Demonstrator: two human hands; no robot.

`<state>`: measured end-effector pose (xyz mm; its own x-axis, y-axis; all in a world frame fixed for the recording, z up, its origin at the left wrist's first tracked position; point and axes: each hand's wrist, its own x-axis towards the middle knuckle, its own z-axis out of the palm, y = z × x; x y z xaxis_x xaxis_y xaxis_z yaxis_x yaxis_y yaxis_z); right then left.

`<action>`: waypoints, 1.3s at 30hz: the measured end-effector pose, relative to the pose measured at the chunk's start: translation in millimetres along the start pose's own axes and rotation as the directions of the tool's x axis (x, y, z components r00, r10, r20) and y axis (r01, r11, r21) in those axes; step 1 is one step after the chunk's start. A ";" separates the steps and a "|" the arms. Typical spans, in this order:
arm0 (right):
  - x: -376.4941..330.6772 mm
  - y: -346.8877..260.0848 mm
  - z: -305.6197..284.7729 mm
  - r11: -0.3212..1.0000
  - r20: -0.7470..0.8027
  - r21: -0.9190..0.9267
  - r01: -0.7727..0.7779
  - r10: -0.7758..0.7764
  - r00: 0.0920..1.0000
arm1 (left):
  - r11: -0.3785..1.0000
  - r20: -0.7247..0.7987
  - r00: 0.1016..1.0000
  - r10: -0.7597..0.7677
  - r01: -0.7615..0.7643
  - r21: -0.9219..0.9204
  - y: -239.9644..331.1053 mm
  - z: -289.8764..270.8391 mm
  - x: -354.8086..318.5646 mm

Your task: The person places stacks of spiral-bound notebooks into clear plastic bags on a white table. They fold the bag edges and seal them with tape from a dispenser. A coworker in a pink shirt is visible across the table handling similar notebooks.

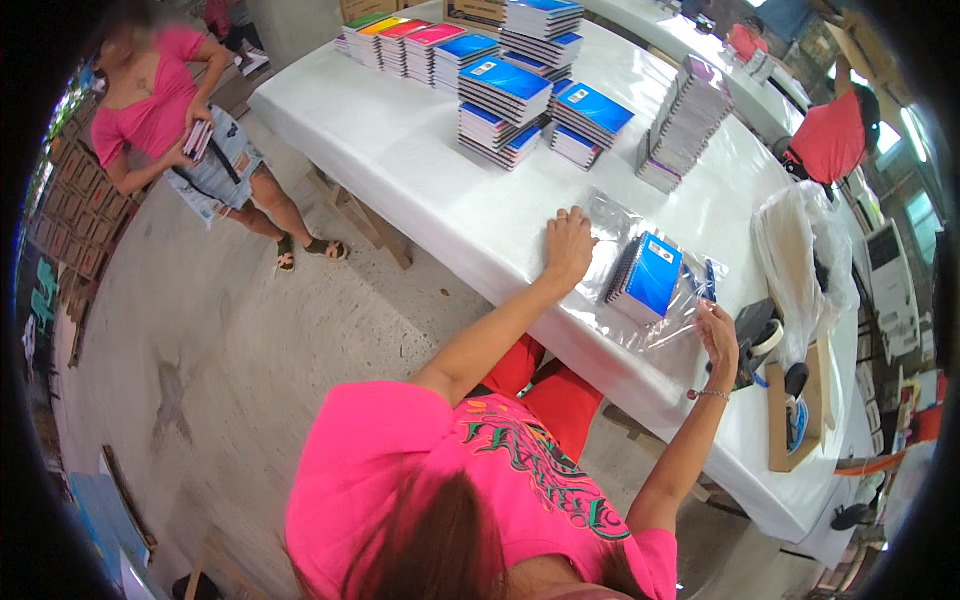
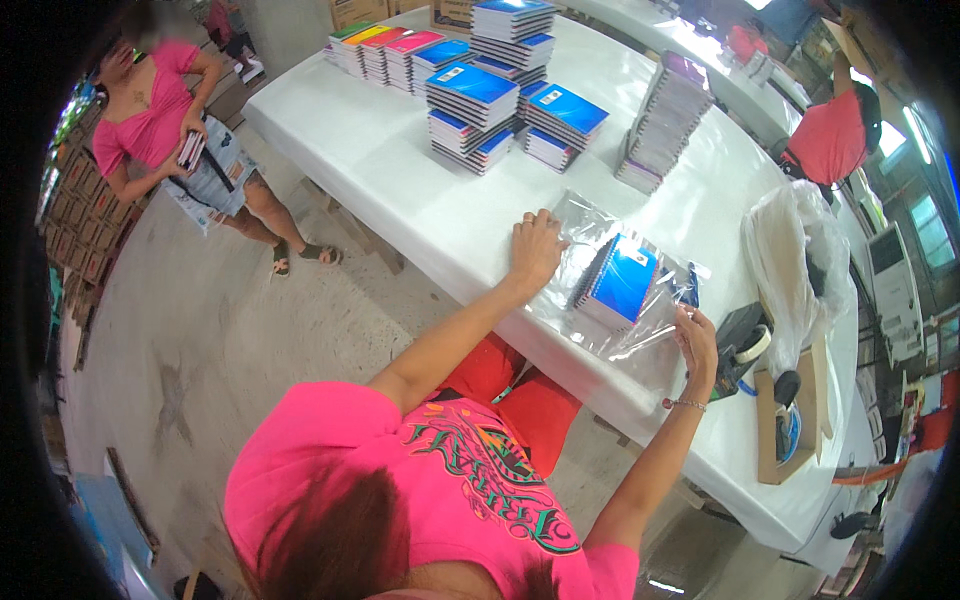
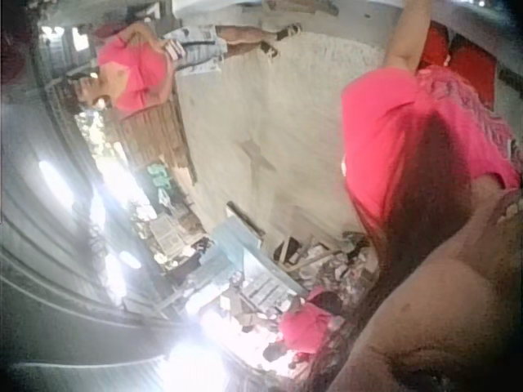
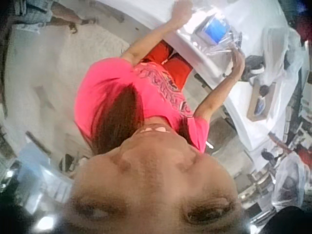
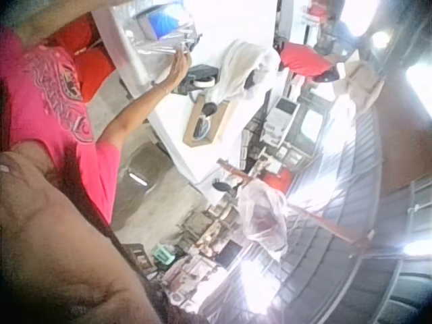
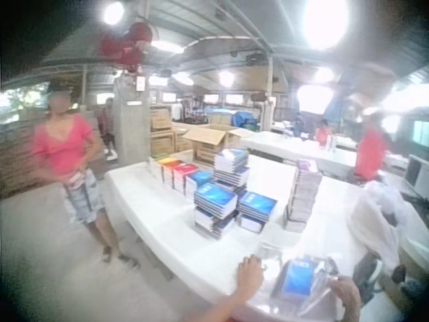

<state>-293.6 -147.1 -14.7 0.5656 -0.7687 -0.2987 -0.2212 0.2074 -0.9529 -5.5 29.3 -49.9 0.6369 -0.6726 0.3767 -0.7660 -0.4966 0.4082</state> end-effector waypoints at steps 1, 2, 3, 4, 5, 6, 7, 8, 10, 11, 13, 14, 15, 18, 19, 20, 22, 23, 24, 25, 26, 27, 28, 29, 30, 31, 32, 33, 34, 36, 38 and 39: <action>2.8 2.2 -4.4 1.000 -0.022 0.016 0.012 -0.012 1.000 | 1.000 -0.021 0.999 0.028 -0.028 0.005 3.0 -1.3 -0.7; 4.6 2.8 -3.3 0.999 -0.036 0.035 0.025 -0.024 0.999 | 0.998 -0.044 0.998 0.054 -0.053 0.018 2.9 -0.9 -1.1; 4.3 3.3 -3.9 0.999 -0.029 0.023 0.032 -0.031 0.999 | 0.996 -0.067 0.995 0.080 -0.078 0.030 3.4 -0.2 -1.9; 3.3 2.8 -5.8 0.999 -0.023 0.012 0.039 -0.039 0.999 | 0.996 -0.130 0.988 0.086 -0.090 -0.019 5.0 0.8 -3.3; 2.1 1.3 -1.0 0.999 -0.011 0.008 0.039 -0.039 0.999 | 0.996 -0.109 0.991 0.076 -0.081 -0.043 5.5 -1.1 -4.5; 1.8 -1.4 3.4 0.999 -0.014 -0.026 0.019 -0.020 1.000 | 0.995 -0.088 0.994 0.066 -0.072 -0.066 6.6 -2.9 -5.1; 1.2 -4.4 7.1 0.998 -0.017 -0.060 0.000 -0.001 1.000 | 0.994 -0.067 0.996 0.055 -0.061 -0.091 6.3 -4.9 -4.5; -3.1 -5.4 9.0 0.995 -0.030 -0.094 -0.022 0.019 0.999 | 0.990 -0.091 0.992 0.084 -0.093 -0.103 5.5 -8.5 -5.6; -3.9 -3.7 9.7 0.990 0.026 -0.133 -0.038 0.042 0.999 | 0.973 0.001 0.999 -0.047 0.046 -0.228 6.8 -14.5 -5.2; -2.7 -1.1 6.2 0.995 0.020 -0.092 -0.024 0.026 0.999 | 0.951 0.052 0.993 -0.104 0.115 -0.287 8.8 -19.5 -3.9; -0.3 6.6 0.0 1.000 0.003 -0.009 0.002 -0.002 1.000 | 0.922 0.115 0.987 -0.115 0.149 -0.358 -0.4 -12.5 2.3; -0.8 6.4 -3.4 0.999 0.038 0.031 0.013 -0.014 0.999 | 0.903 0.181 0.976 -0.124 0.187 -0.386 -2.7 -13.5 5.2; -1.3 8.7 -4.9 0.999 0.006 0.031 0.007 -0.007 1.000 | 0.883 0.248 0.960 -0.129 0.225 -0.412 -5.1 -14.3 8.5; -6.6 7.0 -2.3 1.000 -0.066 -0.004 -0.008 0.008 0.998 | 0.605 0.503 0.863 -0.043 0.423 -0.675 -15.3 -3.7 22.5; -4.7 2.9 2.8 0.999 -0.074 -0.041 -0.011 0.008 0.997 | 0.605 0.512 0.858 0.042 0.386 -0.697 -23.9 2.7 32.5; -7.9 5.6 -6.1 0.991 -0.032 -0.134 0.025 -0.029 0.999 | 0.569 0.579 0.814 0.047 0.455 -0.685 -12.3 -3.0 30.9; -3.3 0.4 0.3 0.989 0.057 -0.114 0.095 -0.089 0.994 | 0.466 0.642 0.747 0.172 0.513 -0.721 -24.0 -2.2 35.8; -7.1 -14.0 21.9 0.995 0.014 -0.072 0.075 -0.074 0.997 | 0.610 0.615 0.778 0.128 0.427 -0.668 -20.4 -10.4 40.4; 2.8 -7.3 -0.2 0.991 0.216 -0.007 0.130 -0.126 0.968 | 0.591 0.540 0.830 0.141 0.367 -0.718 0.2 -24.2 34.5; -1.8 -14.5 22.4 0.987 0.173 0.096 0.127 -0.142 0.975 | 0.625 0.565 0.815 0.126 0.378 -0.683 -5.9 -32.4 35.7; -1.6 -18.6 21.6 0.995 0.146 0.051 0.091 -0.097 0.984 | 0.679 0.574 0.807 0.134 0.347 -0.647 -0.4 -39.8 37.4; 0.2 -20.8 20.3 0.999 0.133 0.008 0.053 -0.053 0.990 | 0.732 0.577 0.806 0.132 0.313 -0.606 4.8 -46.4 40.1; -1.4 -24.3 24.3 0.999 0.117 -0.007 0.048 -0.046 0.992 | 0.778 0.563 0.814 0.140 0.261 -0.571 8.5 -50.1 41.8; -3.6 -30.7 28.1 0.999 0.103 -0.027 0.043 -0.040 0.994 | 0.818 0.546 0.824 0.150 0.207 -0.537 12.4 -52.7 44.0; -4.0 -37.9 30.4 0.998 0.099 -0.052 0.040 -0.034 0.995 | 0.851 0.523 0.838 0.154 0.157 -0.501 14.8 -54.6 46.6; -6.0 -44.7 32.0 0.996 0.096 -0.080 0.033 -0.026 0.995 | 0.861 0.518 0.839 0.167 0.132 -0.491 16.9 -54.2 49.6; -7.1 -48.6 33.4 0.994 0.102 -0.109 0.030 -0.019 0.995 | 0.871 0.509 0.843 0.173 0.110 -0.478 17.5 -53.6 51.1; -6.2 -49.8 33.3 0.990 0.110 -0.138 0.027 -0.012 0.994 | 0.881 0.499 0.848 0.179 0.088 -0.465 17.9 -51.9 52.3; -0.6 -47.6 27.4 0.984 0.163 -0.174 0.034 -0.005 0.987 | 0.894 0.484 0.856 0.181 0.062 -0.445 19.9 -49.2 53.6; -3.1 -49.7 32.5 0.976 0.160 -0.211 0.054 -0.020 0.987 | 0.919 0.451 0.876 0.173 0.021 -0.394 22.8 -46.2 52.9; -3.7 -53.5 36.9 0.972 0.155 -0.227 0.061 -0.025 0.988 | 0.920 0.466 0.864 0.191 0.009 -0.393 26.2 -48.7 50.1; -3.8 -55.4 39.9 0.973 0.151 -0.225 0.056 -0.022 0.988 | 0.919 0.474 0.857 0.202 0.001 -0.394 28.6 -49.9 48.9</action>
<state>-251.8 -131.6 37.1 0.6839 -0.6730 -0.2817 -0.3618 0.0225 -0.9320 8.1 9.5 21.6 0.3497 -0.9368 0.0110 -0.6688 -0.2414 0.7031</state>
